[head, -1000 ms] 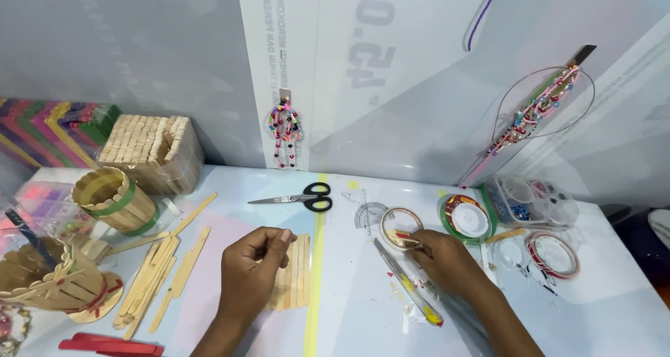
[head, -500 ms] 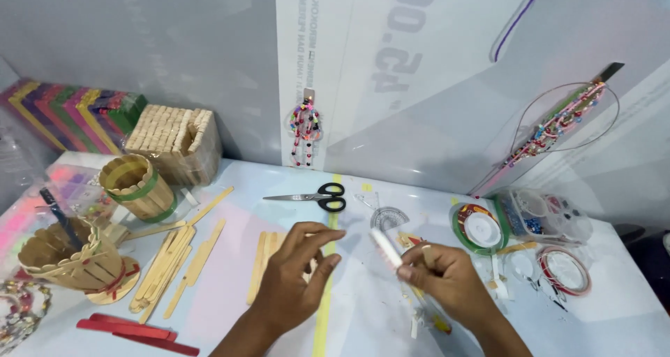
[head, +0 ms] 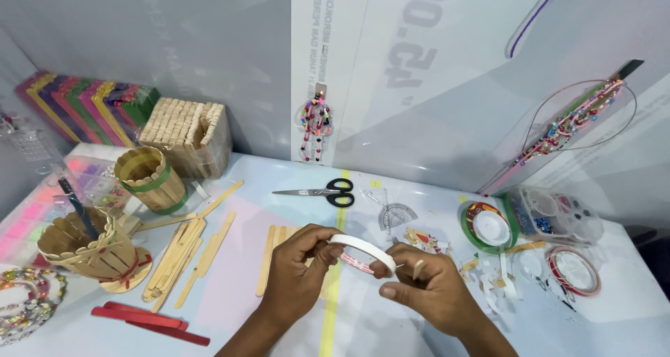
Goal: The person is arranging popsicle sticks in a row and then applying double-sided tape to join them together for a handicraft project.
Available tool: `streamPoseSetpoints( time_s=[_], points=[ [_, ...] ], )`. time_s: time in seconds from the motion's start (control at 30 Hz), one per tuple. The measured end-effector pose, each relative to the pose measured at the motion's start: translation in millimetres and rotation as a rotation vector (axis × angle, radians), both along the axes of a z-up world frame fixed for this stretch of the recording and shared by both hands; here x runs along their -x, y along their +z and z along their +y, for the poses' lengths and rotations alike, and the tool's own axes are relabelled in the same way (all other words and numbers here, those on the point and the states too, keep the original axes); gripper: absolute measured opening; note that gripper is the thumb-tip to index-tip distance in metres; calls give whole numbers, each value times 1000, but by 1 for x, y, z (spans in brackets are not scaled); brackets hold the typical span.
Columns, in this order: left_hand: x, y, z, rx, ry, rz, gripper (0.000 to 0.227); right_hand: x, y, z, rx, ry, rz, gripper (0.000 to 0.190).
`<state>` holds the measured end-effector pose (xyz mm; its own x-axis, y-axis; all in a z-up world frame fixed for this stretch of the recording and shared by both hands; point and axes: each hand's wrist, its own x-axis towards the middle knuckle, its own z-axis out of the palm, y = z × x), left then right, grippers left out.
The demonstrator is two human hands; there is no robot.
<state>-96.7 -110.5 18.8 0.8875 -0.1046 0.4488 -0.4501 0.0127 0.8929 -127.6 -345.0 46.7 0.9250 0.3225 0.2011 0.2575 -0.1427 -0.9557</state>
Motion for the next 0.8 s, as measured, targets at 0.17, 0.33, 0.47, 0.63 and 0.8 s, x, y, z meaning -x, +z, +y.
streamPoseSetpoints(
  time_s=[0.17, 0.33, 0.47, 0.63, 0.8],
  points=[
    [1, 0, 2, 53, -75, 307, 21, 1, -6, 5, 14, -103, -1, 27],
    [5, 9, 3, -194, -73, -140, 35, 3, -11, 7, 123, -95, -64, 29],
    [9, 9, -2, -197, -141, -299, 25, 5, -17, 9, 163, -74, -130, 25],
    [7, 11, 1, -12, -215, -128, 9, 6, -7, 10, 153, 47, -231, 18],
    [8, 11, 3, -118, -317, -44, 4, 9, 2, 5, 240, 135, -253, 21]
  ],
)
